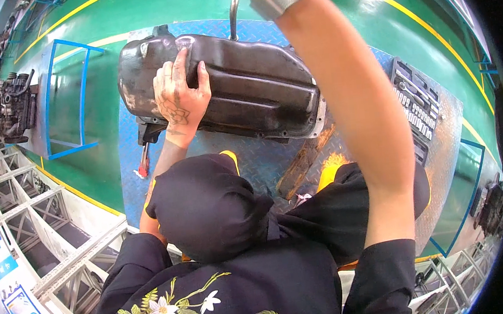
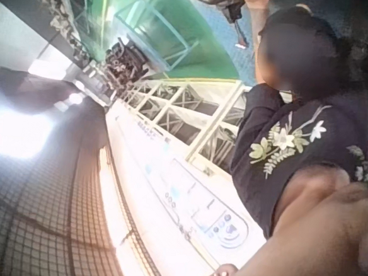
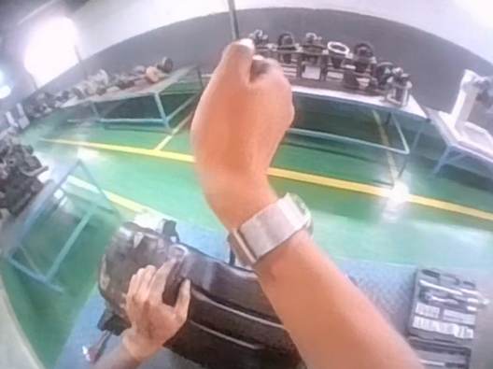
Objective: Removing an engine oil pan using a socket wrench and then disassembling internal engine components.
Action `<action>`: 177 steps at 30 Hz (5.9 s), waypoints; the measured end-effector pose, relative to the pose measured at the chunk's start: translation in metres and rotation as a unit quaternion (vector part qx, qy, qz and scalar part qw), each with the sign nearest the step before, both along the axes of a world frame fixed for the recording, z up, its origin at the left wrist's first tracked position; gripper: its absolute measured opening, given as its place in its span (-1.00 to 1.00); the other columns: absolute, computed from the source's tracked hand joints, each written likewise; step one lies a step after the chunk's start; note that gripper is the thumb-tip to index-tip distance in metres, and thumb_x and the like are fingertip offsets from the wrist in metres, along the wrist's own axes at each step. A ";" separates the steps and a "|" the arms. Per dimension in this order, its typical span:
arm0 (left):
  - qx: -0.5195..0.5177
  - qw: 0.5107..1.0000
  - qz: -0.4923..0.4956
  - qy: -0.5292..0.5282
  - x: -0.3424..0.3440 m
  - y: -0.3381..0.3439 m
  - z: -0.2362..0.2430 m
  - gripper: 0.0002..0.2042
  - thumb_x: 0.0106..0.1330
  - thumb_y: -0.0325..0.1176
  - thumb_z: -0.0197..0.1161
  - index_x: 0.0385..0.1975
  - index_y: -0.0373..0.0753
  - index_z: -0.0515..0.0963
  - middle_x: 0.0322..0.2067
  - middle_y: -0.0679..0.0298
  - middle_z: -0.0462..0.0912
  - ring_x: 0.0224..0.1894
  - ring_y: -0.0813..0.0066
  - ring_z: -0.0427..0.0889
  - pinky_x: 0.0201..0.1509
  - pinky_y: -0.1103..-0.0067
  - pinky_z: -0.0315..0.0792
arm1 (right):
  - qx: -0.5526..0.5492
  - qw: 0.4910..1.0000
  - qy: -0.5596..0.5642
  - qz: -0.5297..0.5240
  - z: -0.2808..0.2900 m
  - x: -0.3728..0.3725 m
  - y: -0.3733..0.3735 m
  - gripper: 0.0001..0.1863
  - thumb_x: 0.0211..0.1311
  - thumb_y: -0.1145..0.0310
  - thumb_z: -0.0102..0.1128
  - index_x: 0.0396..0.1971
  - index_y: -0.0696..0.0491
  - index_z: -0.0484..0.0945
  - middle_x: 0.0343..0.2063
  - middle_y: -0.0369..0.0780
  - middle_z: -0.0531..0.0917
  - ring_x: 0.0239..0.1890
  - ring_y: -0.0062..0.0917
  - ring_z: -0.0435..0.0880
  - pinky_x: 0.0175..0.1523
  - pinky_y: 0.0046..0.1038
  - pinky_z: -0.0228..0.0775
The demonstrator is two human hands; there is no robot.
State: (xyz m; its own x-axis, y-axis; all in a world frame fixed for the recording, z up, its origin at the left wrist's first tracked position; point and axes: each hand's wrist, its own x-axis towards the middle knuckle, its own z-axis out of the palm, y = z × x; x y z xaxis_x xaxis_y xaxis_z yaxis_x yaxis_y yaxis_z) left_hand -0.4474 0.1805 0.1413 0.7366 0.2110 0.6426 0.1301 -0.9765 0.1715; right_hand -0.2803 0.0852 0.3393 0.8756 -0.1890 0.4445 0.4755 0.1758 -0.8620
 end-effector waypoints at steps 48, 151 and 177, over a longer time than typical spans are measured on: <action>-0.097 0.994 -0.043 0.015 0.004 0.038 0.018 -0.71 0.15 -0.32 0.27 -0.15 -0.29 0.56 -0.35 0.10 0.58 -0.26 0.13 0.57 -0.13 0.38 0.40 | 0.038 0.799 0.070 0.596 0.004 0.027 -0.038 -0.47 0.40 0.06 -0.10 -0.81 -0.14 0.08 -0.86 -0.44 0.03 -0.84 -0.67 -0.05 -0.71 -0.54 -0.25; 0.256 0.653 -0.176 0.690 0.203 0.006 -0.054 -0.63 0.19 -0.30 -0.03 -0.14 -0.33 0.62 -0.03 -0.05 0.60 0.04 0.05 0.59 0.09 0.29 0.44 | -0.047 0.952 -0.187 0.237 -0.014 -0.185 -0.201 -0.72 -0.11 0.64 0.12 -0.84 0.12 0.26 -0.85 -0.28 0.23 -0.87 -0.45 0.19 -0.74 -0.46 -0.02; 0.162 0.726 -0.120 0.657 0.197 0.008 -0.043 -0.84 0.23 -0.54 -0.07 -0.37 -0.22 0.50 -0.53 0.38 0.47 -0.54 0.68 0.39 -0.49 0.69 0.26 | -0.067 0.965 -0.176 0.183 -0.019 -0.189 -0.200 -0.66 0.01 0.40 0.20 -0.86 -0.01 0.31 -0.89 -0.27 0.33 -0.85 -0.38 0.34 -0.74 -0.39 0.04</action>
